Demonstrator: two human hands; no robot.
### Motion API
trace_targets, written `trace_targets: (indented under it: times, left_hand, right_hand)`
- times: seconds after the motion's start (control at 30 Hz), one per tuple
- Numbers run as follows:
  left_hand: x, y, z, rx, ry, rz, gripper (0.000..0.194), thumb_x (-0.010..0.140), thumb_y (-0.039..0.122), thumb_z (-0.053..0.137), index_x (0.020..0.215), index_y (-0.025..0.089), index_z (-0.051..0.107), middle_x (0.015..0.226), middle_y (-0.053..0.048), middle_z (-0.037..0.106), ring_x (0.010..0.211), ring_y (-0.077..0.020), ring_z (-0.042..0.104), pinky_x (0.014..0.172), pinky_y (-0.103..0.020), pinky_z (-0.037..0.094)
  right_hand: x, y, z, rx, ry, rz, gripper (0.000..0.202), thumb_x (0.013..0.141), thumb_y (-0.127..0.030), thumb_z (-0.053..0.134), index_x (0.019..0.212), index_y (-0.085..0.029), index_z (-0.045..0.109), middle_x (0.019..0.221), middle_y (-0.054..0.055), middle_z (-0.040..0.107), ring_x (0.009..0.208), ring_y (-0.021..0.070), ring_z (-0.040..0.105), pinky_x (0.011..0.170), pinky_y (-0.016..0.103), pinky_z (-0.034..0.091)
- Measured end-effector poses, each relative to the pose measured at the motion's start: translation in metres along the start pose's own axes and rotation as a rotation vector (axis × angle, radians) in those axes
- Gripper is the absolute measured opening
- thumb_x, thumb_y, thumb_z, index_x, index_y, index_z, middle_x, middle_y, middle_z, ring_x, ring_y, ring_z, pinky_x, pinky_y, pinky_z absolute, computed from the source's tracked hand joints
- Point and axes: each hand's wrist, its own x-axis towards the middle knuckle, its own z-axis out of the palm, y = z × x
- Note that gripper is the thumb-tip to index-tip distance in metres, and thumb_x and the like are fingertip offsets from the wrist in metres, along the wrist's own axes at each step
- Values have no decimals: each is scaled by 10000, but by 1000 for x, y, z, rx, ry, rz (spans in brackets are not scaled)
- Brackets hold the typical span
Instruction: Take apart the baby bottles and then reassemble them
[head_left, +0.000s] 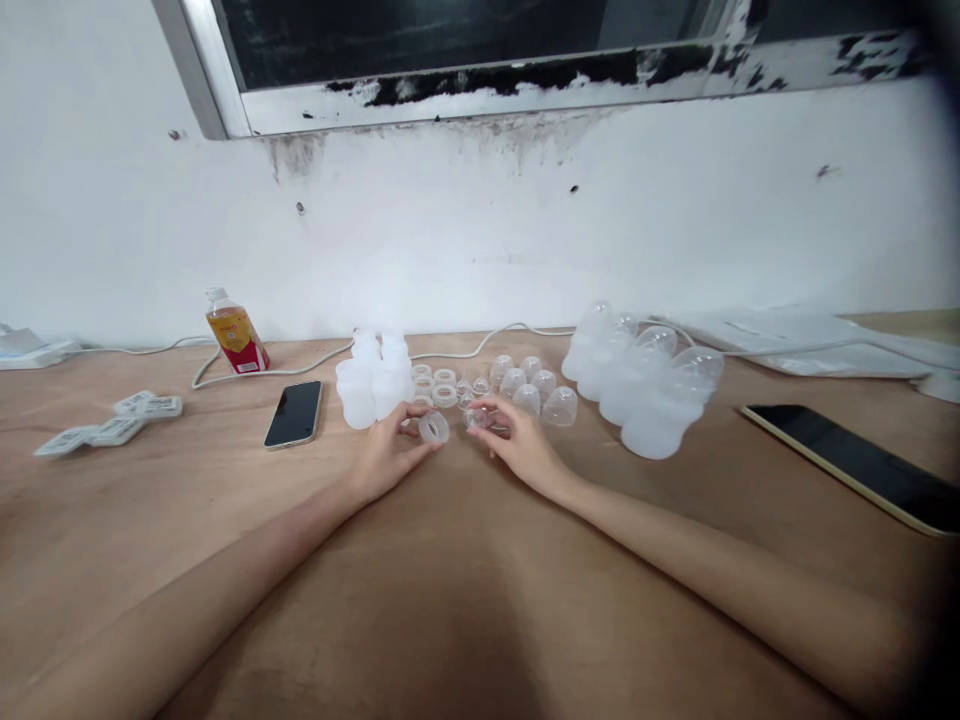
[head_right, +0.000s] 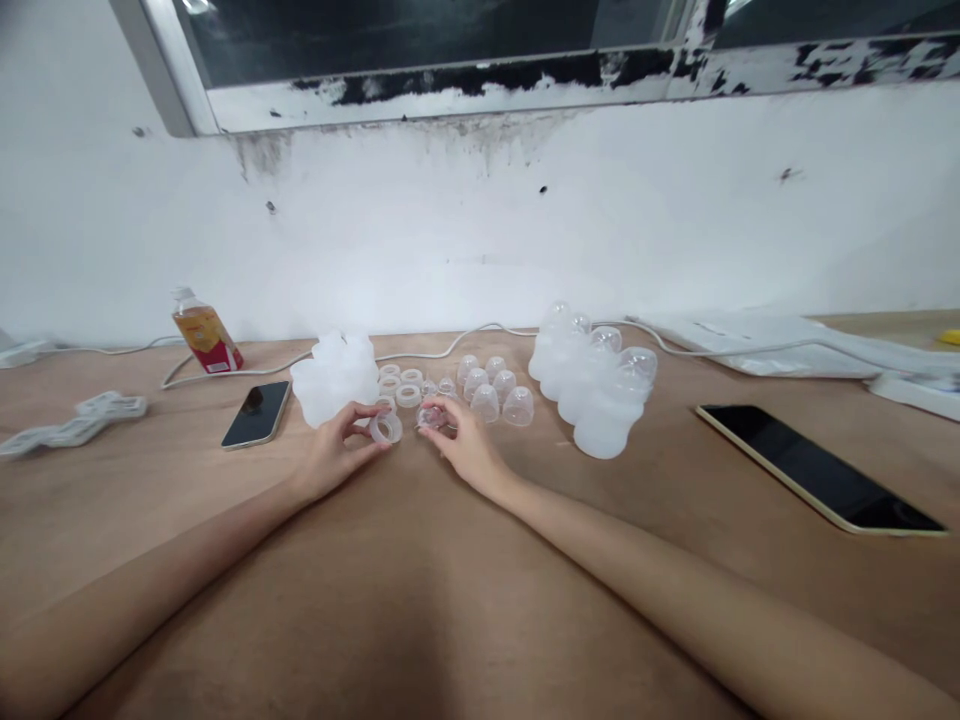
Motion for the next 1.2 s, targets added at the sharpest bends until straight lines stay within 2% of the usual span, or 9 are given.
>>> trace_targets:
  times: [0.2,0.33,0.43,0.57,0.7,0.9,1.0,1.1,1.2]
  left_hand:
    - [1,-3,3,-104,-39,-10,364,670,256,599,990,165,451,1064,-86,549,980,-186,523,786,-339,467]
    - [1,-2,3,-136,-63,-14,380,670,235,601,1008,162,444,1051,-89,552,977,-183,529,807,-348,463]
    - [1,-2,3,-152,-73,-22,386,676,222,597,1019,160,432,1072,-95,543,994,-179,522,827,-350,461]
    - [1,-3,4,-163,-83,-31,390,673,217,602,1018,152,433,1080,-99,539,1007,-178,520,857,-354,450]
    - [1,-3,5,-185,-97,-33,387,670,215,604,1015,151,441,1072,-95,544,1000,-183,530,866,-360,448]
    - [0,-2,5,-182,-127,-41,416,670,230,608,1041,151,437,1079,-96,546,975,-182,548,852,-349,462]
    - [-1,-2,5,-102,-128,21,414,685,234,595,1062,158,443,1072,-88,547,967,-175,549,851,-345,461]
    - [-2,-2,4,-9,-107,90,360,711,247,568,1047,164,468,1039,-77,556,954,-169,548,851,-348,456]
    - [-2,1,3,75,-87,152,350,723,268,557,1050,173,475,1020,-70,557,931,-164,546,833,-337,460]
  right_hand:
    - [2,9,2,102,22,-36,270,744,-256,471,1006,-215,522,1005,67,490,756,134,550,428,190,449]
    - [0,5,1,-13,16,-89,262,765,-226,444,1012,-211,529,911,53,502,746,128,540,519,225,470]
    - [-3,-1,2,-54,75,-134,297,763,-208,450,1060,-194,451,826,39,517,750,137,537,552,241,468]
    - [-7,-7,5,-178,121,-267,165,775,-197,436,937,-190,467,796,41,540,730,139,534,586,253,459]
    - [-10,-11,6,-304,58,-434,149,808,-161,374,890,-194,495,868,54,536,779,137,528,678,266,451]
    - [-11,-11,6,-370,31,-537,207,810,-130,362,928,-179,525,890,64,535,837,137,516,746,281,443]
    - [-9,-10,7,-422,0,-592,241,805,-129,361,952,-173,547,896,74,547,859,158,500,760,320,442]
    - [-9,-11,8,-426,-88,-653,268,798,-136,373,998,-184,545,915,73,562,915,185,470,794,366,428]
    - [-10,-12,8,-374,-122,-639,240,803,-155,386,971,-200,551,916,66,551,926,178,467,804,360,425]
